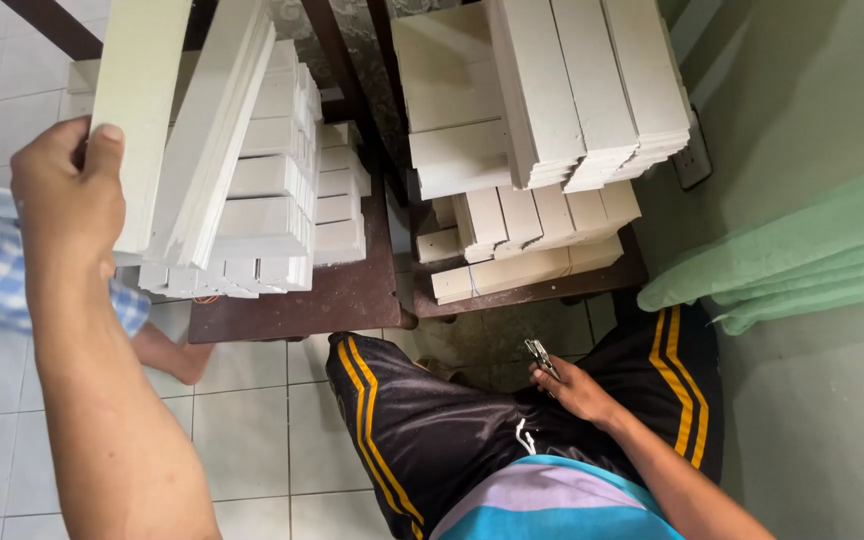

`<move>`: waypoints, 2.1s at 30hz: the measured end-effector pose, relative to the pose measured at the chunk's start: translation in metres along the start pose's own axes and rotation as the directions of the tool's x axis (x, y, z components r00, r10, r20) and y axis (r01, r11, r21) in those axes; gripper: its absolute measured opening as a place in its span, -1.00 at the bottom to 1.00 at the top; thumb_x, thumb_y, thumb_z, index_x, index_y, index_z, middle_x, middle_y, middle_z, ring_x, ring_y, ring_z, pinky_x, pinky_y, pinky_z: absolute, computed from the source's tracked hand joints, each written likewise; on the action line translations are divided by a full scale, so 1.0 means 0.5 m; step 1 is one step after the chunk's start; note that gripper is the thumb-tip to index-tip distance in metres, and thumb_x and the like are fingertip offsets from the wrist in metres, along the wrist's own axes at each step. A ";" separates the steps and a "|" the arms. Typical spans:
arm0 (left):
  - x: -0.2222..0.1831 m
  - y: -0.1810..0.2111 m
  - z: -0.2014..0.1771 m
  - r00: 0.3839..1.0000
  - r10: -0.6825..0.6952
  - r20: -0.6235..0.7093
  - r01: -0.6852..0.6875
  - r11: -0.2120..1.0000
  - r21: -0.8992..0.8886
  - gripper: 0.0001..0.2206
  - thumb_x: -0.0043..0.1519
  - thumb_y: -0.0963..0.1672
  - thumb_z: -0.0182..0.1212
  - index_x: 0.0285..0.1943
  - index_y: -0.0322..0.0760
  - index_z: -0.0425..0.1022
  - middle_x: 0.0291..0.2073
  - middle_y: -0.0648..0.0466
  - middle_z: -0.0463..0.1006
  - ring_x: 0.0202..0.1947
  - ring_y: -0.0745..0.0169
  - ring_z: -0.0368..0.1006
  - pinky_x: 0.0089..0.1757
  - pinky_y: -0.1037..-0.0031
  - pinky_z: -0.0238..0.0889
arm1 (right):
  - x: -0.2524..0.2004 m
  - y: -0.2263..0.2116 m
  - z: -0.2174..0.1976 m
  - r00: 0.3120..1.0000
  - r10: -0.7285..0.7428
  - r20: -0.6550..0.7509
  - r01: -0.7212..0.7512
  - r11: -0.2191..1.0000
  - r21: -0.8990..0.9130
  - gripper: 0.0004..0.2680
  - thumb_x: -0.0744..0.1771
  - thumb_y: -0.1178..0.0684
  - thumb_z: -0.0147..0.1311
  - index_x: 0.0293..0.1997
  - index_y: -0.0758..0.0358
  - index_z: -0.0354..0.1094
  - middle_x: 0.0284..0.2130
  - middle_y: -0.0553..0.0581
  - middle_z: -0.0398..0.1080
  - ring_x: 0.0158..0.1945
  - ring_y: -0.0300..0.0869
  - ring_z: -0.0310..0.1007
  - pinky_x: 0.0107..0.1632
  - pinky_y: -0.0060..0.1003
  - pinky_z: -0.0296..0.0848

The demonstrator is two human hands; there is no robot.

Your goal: The person organizes stacks of white cardboard pieces and staples them together using a hand stapler.

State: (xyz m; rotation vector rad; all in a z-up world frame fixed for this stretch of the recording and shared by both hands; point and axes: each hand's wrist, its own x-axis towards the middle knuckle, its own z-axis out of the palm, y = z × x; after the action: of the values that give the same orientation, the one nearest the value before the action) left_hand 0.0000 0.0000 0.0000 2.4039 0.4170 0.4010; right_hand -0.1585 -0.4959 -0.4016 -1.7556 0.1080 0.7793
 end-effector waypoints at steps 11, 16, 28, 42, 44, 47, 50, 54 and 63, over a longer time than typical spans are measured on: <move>0.092 -0.071 0.054 0.970 -0.200 0.138 0.163 0.957 0.241 -0.60 0.56 -0.06 -0.22 -0.43 -0.16 0.06 -0.50 0.12 0.14 -0.44 0.10 0.05 -0.37 0.20 -0.11 | 0.009 0.016 -0.004 1.000 0.005 0.005 -0.005 1.000 0.029 -0.75 0.37 -0.09 0.01 0.05 0.21 0.41 -0.22 0.07 0.54 -0.18 -0.25 0.51 -0.04 -0.36 0.50; 0.056 0.007 0.049 0.946 -0.290 0.144 0.244 0.931 0.271 -0.50 0.44 0.23 0.02 -0.23 -0.18 0.29 -0.37 0.12 0.33 -0.38 0.11 0.26 -0.39 0.18 0.11 | 0.020 0.031 0.000 1.000 0.012 0.014 -0.013 0.999 0.046 -0.78 0.38 -0.07 0.03 0.03 0.20 0.41 -0.24 0.05 0.51 -0.20 -0.26 0.50 -0.05 -0.38 0.50; 0.102 -0.070 0.103 0.991 -0.100 0.090 0.023 0.785 0.619 -0.38 0.22 0.18 0.27 0.22 -0.32 0.34 -0.06 -0.26 0.56 -0.06 -0.52 0.44 -0.19 -0.21 0.30 | 0.021 0.046 -0.002 1.000 -0.016 -0.013 0.017 0.997 0.081 -0.86 0.39 -0.01 0.04 -0.05 0.21 0.39 -0.31 0.03 0.47 -0.29 -0.28 0.44 -0.15 -0.39 0.45; 0.093 -0.054 0.090 0.977 -0.170 0.126 0.070 0.823 0.564 -0.43 0.25 0.18 0.23 0.20 -0.23 0.33 -0.03 -0.10 0.52 0.01 -0.36 0.37 -0.14 -0.13 0.24 | 0.015 0.025 -0.005 1.000 0.008 0.020 -0.007 1.000 -0.024 -0.82 0.39 -0.07 0.02 -0.02 0.15 0.39 -0.35 -0.03 0.43 -0.28 -0.29 0.44 -0.15 -0.38 0.44; 0.098 -0.061 0.093 0.978 -0.167 0.127 0.068 0.823 0.564 -0.44 0.26 0.18 0.24 0.17 -0.26 0.34 -0.05 -0.11 0.53 0.01 -0.37 0.37 -0.14 -0.14 0.24 | 0.010 0.018 -0.006 1.000 0.009 0.007 -0.009 1.000 -0.028 -0.85 0.39 -0.05 0.03 -0.06 0.14 0.40 -0.37 -0.05 0.43 -0.30 -0.30 0.42 -0.16 -0.38 0.42; 0.102 -0.063 0.091 0.978 -0.168 0.124 0.072 0.829 0.555 -0.44 0.26 0.18 0.26 0.17 -0.27 0.37 -0.05 -0.10 0.54 0.03 -0.38 0.36 -0.10 -0.14 0.22 | 0.011 0.015 -0.007 1.000 0.004 -0.002 -0.004 0.999 -0.032 -0.88 0.40 -0.04 0.03 -0.09 0.13 0.40 -0.38 -0.06 0.42 -0.31 -0.31 0.41 -0.17 -0.38 0.41; 0.094 -0.048 0.087 0.971 -0.199 0.129 0.099 0.834 0.543 -0.44 0.27 0.17 0.26 0.17 -0.27 0.35 -0.06 -0.10 0.52 0.05 -0.34 0.35 -0.09 -0.11 0.22 | 0.010 0.015 -0.007 1.000 -0.001 0.003 0.001 0.998 -0.056 -0.87 0.40 -0.05 0.02 -0.10 0.11 0.39 -0.39 -0.06 0.42 -0.32 -0.31 0.41 -0.18 -0.38 0.41; 0.085 -0.034 0.084 0.968 -0.196 0.156 0.088 0.849 0.521 -0.41 0.28 0.17 0.19 0.26 -0.28 0.30 0.06 -0.12 0.48 0.16 -0.31 0.23 -0.04 -0.15 0.15 | 0.012 0.016 -0.004 1.000 0.017 -0.011 -0.017 0.997 -0.076 -0.86 0.40 -0.05 0.02 -0.07 0.12 0.40 -0.37 -0.06 0.45 -0.29 -0.31 0.44 -0.15 -0.38 0.42; 0.047 0.004 0.064 0.984 -0.111 0.141 0.037 0.895 0.446 -0.32 0.27 0.16 0.18 0.46 -0.25 0.20 0.21 -0.15 0.43 0.24 -0.32 0.19 0.06 -0.12 0.06 | -0.051 -0.118 -0.029 0.995 -0.097 0.016 0.098 0.957 -0.274 -0.78 0.38 -0.16 -0.02 0.01 0.08 0.40 -0.22 0.01 0.63 -0.11 -0.24 0.66 -0.04 -0.34 0.52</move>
State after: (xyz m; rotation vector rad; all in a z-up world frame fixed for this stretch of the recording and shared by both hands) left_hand 0.0338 -0.0100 -0.0182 2.8239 0.5735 0.0730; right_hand -0.1451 -0.4967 -0.3374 -2.0057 -0.0927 0.7509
